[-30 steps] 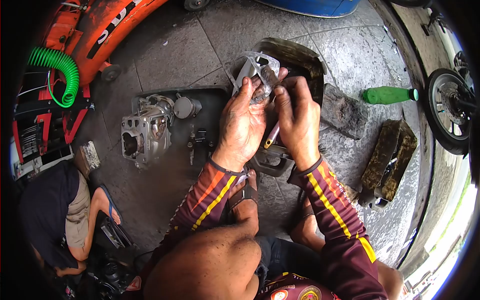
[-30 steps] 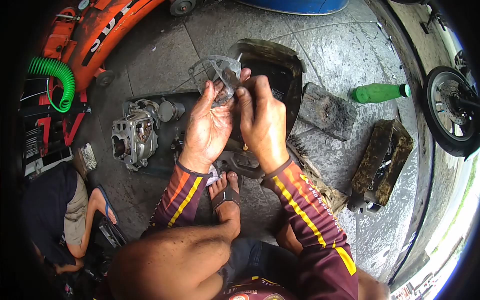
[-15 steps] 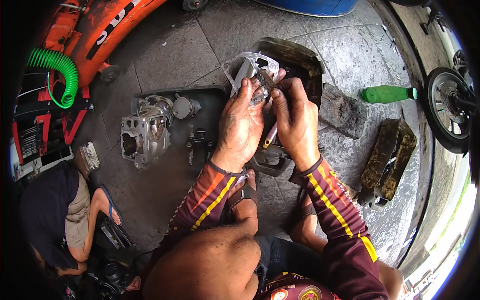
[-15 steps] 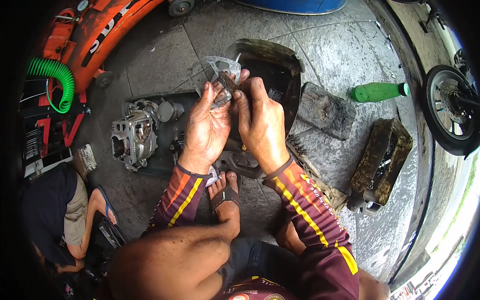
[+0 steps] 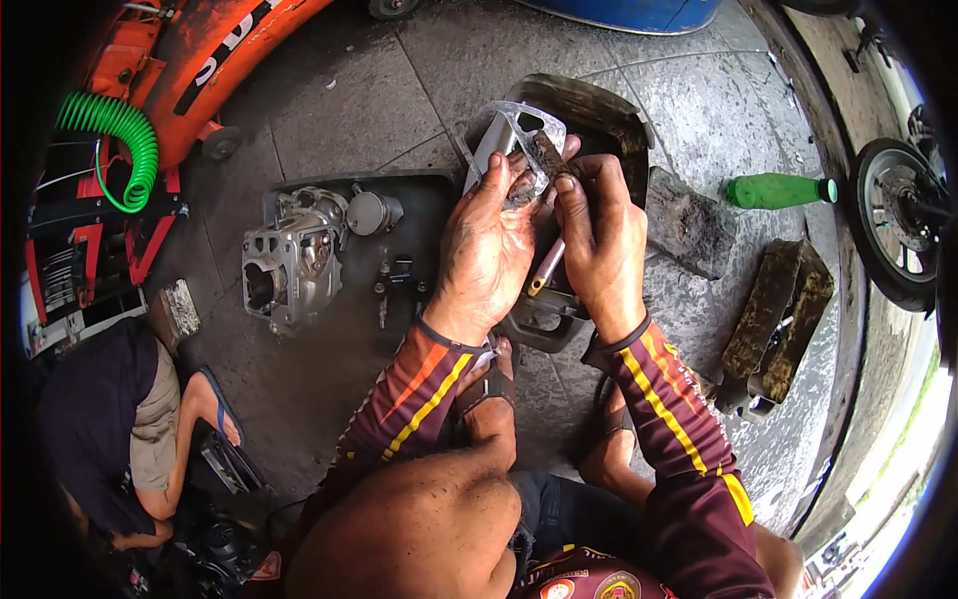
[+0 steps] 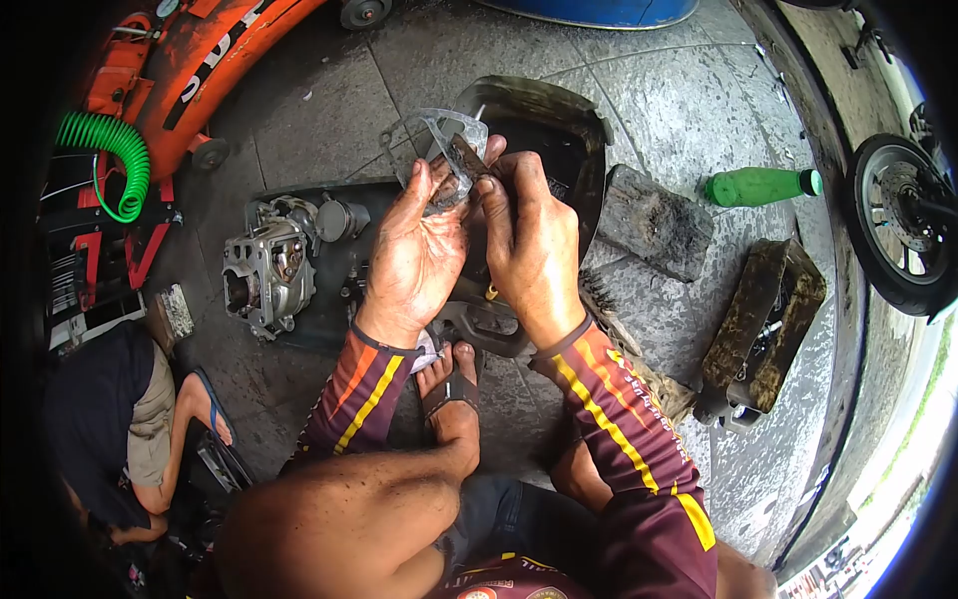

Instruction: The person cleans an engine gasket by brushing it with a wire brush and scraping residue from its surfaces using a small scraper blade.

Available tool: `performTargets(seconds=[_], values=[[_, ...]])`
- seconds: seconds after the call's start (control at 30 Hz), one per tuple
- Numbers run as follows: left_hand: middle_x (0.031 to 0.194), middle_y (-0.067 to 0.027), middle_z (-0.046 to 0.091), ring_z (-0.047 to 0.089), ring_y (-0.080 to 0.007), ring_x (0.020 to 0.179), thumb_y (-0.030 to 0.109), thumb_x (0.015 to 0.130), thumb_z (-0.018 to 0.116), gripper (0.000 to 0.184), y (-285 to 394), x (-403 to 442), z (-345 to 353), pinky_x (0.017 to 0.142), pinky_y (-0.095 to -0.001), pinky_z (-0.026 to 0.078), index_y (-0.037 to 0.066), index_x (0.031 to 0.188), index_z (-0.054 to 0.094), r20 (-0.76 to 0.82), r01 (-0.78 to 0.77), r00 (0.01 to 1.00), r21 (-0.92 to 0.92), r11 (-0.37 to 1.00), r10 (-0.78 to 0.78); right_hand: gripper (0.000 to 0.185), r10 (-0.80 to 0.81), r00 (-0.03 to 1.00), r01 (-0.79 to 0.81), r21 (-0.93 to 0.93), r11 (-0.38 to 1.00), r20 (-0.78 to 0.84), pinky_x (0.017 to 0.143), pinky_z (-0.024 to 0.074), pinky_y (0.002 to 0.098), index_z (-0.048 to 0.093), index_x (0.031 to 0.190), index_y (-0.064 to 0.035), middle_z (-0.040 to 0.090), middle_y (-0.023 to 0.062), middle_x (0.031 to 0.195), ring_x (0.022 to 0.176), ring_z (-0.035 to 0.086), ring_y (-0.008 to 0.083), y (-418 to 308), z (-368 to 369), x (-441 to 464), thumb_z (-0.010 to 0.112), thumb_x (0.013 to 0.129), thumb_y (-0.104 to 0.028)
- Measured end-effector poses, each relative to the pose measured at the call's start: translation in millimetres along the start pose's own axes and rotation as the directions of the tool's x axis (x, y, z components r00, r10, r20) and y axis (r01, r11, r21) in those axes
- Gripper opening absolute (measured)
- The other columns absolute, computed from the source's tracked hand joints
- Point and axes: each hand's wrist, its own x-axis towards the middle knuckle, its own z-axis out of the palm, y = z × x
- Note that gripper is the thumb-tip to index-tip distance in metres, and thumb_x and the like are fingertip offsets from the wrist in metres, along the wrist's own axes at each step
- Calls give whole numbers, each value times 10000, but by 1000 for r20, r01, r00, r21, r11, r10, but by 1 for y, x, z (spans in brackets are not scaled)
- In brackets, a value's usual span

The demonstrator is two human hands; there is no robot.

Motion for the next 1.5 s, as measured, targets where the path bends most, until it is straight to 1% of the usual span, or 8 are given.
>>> performTargets(seconds=[0.37, 0.47, 0.73, 1.03, 1.1, 1.17, 1.27, 1.5], values=[[1481, -239, 414, 388, -279, 1400, 343, 1071, 345, 483, 5, 0, -9, 1147, -391, 347, -31, 1348, 473, -2, 2, 1000, -27, 1000, -2, 119, -111, 986, 123, -91, 988, 127, 595, 511, 437, 524, 1018, -27, 657, 201, 777, 737, 674, 410, 4, -8, 0, 590, 950, -100], [1482, -234, 414, 385, -280, 1401, 347, 1069, 350, 477, 4, 1, -10, 1146, -395, 346, -23, 1343, 477, 6, -41, 999, -41, 998, 41, 119, 73, 994, -67, -67, 995, 86, 583, 508, 410, 523, 1034, -29, 652, 188, 751, 709, 690, 373, 0, -10, 0, 575, 967, -112], [1424, -190, 505, 460, -242, 1335, 388, 1064, 357, 517, -5, 1, -3, 1145, -364, 306, -22, 1340, 507, -40, -184, 982, 42, 982, 185, 141, 67, 997, -67, -5, 998, -35, 585, 519, 372, 602, 1055, -29, 687, 173, 786, 704, 704, 334, -9, 8, -2, 587, 961, -133], [1394, -244, 511, 472, -278, 1327, 366, 1065, 361, 511, 2, 0, -4, 1150, -390, 321, -55, 1311, 515, -52, -156, 986, 11, 988, 156, 127, -170, 985, 168, -72, 983, -18, 585, 514, 393, 611, 1033, -48, 673, 173, 770, 700, 690, 358, 3, 6, -3, 604, 948, -142], [1398, -249, 504, 467, -283, 1332, 357, 1067, 355, 502, 2, -1, -6, 1155, -385, 319, -56, 1307, 512, -45, -135, 990, -26, 991, 134, 112, -62, 998, 59, -95, 994, -20, 597, 515, 396, 614, 1028, -70, 670, 171, 799, 726, 680, 368, -1, -1, 2, 609, 944, -143], [1473, -262, 407, 383, -319, 1400, 318, 1069, 364, 458, 1, -1, -7, 1140, -398, 364, -49, 1325, 462, -5, -95, 995, -57, 994, 95, 112, -86, 996, 85, -97, 992, -11, 607, 516, 404, 615, 1031, -76, 669, 178, 810, 739, 674, 376, -1, -3, 5, 610, 943, -145], [1466, -263, 414, 385, -322, 1398, 317, 1068, 364, 460, 3, -1, -8, 1147, -400, 358, -57, 1317, 461, -10, -97, 995, -52, 994, 97, 124, -179, 983, 183, -111, 977, 42, 613, 523, 411, 616, 1041, -76, 677, 180, 820, 747, 672, 384, 8, -2, 0, 612, 940, -148], [1450, -264, 427, 408, -322, 1379, 310, 1069, 361, 458, 5, -3, -3, 1158, -400, 351, -56, 1333, 442, -30, -84, 996, -67, 994, 82, 137, -124, 992, 126, -99, 987, 24, 588, 514, 376, 608, 1039, -47, 674, 164, 779, 704, 696, 336, 4, -7, 2, 609, 952, -152]])
